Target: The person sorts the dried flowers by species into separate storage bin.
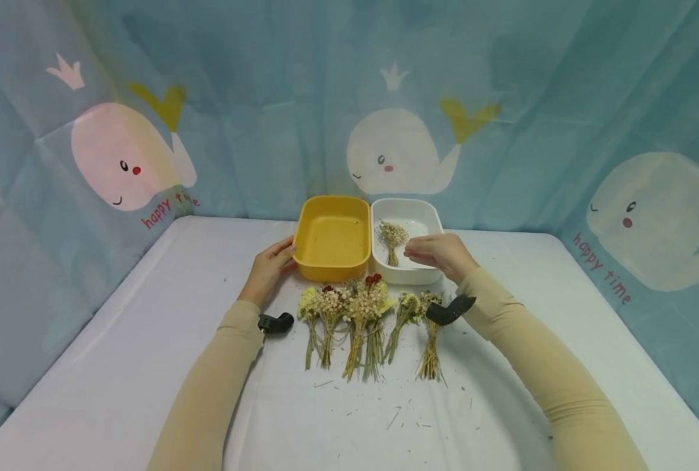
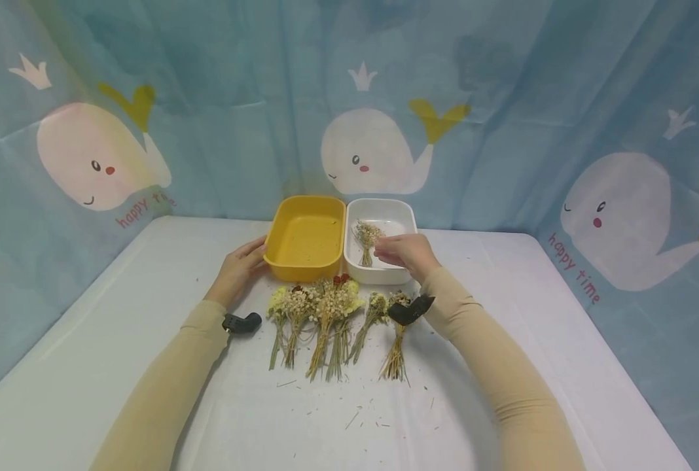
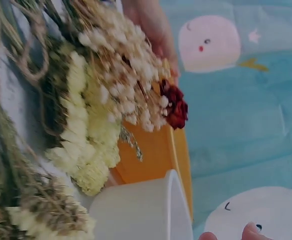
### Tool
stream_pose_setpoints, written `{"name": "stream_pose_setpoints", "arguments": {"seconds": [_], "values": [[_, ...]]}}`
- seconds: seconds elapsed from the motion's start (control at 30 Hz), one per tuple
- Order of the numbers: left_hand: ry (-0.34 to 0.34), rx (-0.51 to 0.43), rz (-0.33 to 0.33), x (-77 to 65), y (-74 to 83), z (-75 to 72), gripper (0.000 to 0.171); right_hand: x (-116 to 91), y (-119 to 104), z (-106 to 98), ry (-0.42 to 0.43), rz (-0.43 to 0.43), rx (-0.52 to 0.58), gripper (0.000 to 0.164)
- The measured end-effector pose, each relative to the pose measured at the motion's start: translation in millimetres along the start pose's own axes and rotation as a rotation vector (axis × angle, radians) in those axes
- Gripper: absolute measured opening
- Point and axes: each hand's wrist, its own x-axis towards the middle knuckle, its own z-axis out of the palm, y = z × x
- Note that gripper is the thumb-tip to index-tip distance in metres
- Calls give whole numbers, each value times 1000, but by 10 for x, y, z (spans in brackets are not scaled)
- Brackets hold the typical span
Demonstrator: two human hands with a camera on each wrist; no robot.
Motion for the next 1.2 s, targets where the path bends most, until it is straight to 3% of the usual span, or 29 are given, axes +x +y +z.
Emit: {"name": "stream_pose_setpoints", "arguments": {"seconds": [0.23, 0.27, 0.37, 0.67, 0.93, 1.2], "values": [[-1, -9, -4, 6, -24, -9, 53, -273, 60, -104, -25, -51, 4, 47], [0, -8, -7, 7, -26, -12, 53, -206, 156, -175, -59, -82, 55, 44], [5, 0, -13, 9, -32, -20, 53, -303, 167, -215, -78, -106, 62, 48], [2, 11, -9, -6, -6, -10, 53, -660, 94, -209, -42, -10, 9, 48], [-3, -13, -7, 17, -7, -4, 54, -835, 254, -262, -75, 8, 6, 54], [-12, -50, 4, 20, -27, -1, 53, -949, 413, -336, -72, 15, -7, 46]]}}
